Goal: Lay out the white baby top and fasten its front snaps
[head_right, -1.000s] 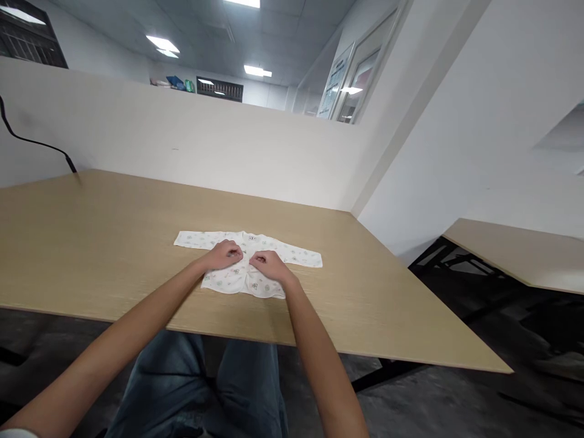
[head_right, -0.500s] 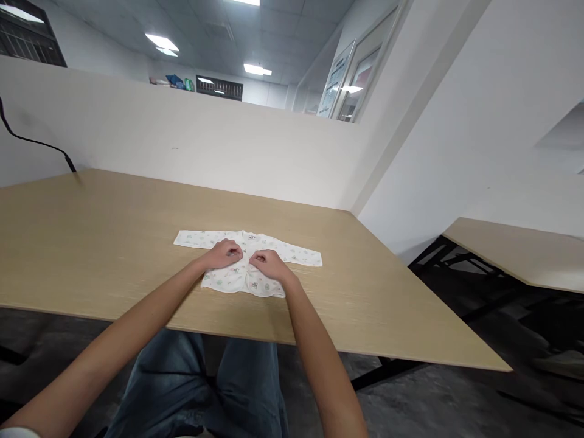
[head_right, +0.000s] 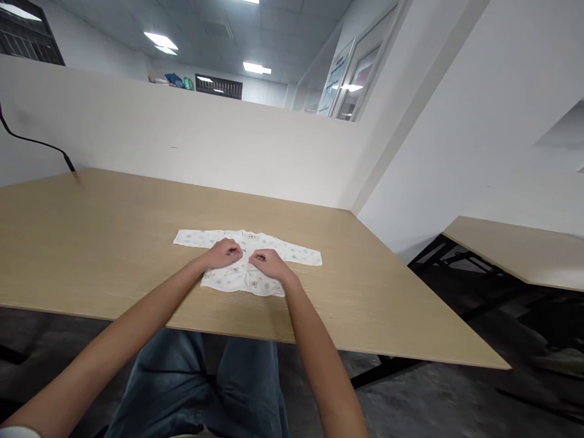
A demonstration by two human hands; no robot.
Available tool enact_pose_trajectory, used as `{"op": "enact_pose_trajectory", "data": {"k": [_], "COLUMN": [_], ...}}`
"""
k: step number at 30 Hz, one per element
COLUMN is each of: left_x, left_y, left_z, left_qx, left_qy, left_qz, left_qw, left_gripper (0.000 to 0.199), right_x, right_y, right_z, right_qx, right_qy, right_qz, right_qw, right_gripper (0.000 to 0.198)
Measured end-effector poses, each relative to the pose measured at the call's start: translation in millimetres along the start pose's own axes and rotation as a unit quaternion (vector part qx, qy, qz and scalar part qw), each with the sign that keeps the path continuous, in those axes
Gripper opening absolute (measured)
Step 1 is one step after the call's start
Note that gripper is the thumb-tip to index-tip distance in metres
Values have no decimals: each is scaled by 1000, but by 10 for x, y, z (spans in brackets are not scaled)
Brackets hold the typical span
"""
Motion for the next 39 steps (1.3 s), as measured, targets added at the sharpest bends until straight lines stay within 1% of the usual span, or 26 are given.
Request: {"op": "enact_pose_trajectory", "data": {"k": [9, 15, 39], "left_x": [4, 1, 18], "left_y": [3, 6, 18], "left_z": [-1, 1, -14], "left_qx": [7, 7, 25], "left_qy": [-6, -10, 1], "left_qz": [-9, -5, -13], "left_qw": [1000, 1000, 1000], "left_gripper": [23, 23, 22], "right_x": [1, 5, 3], "right_y": [5, 2, 2], "right_z": [5, 14, 11], "right_qx": [3, 1, 6], "right_qy": [2, 2, 4], "right_qz": [1, 0, 1], "right_qw": [1000, 1000, 1000], "right_gripper": [25, 26, 26]}}
Point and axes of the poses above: each hand's wrist, its own x-axis away from the middle knuckle, its own y-axis out of the back of the hand, z = x × y, the point moved 4 cm from there along -x, towards the middle knuckle, and after that the axes turned 3 degrees about z, right-handed, at the moved point
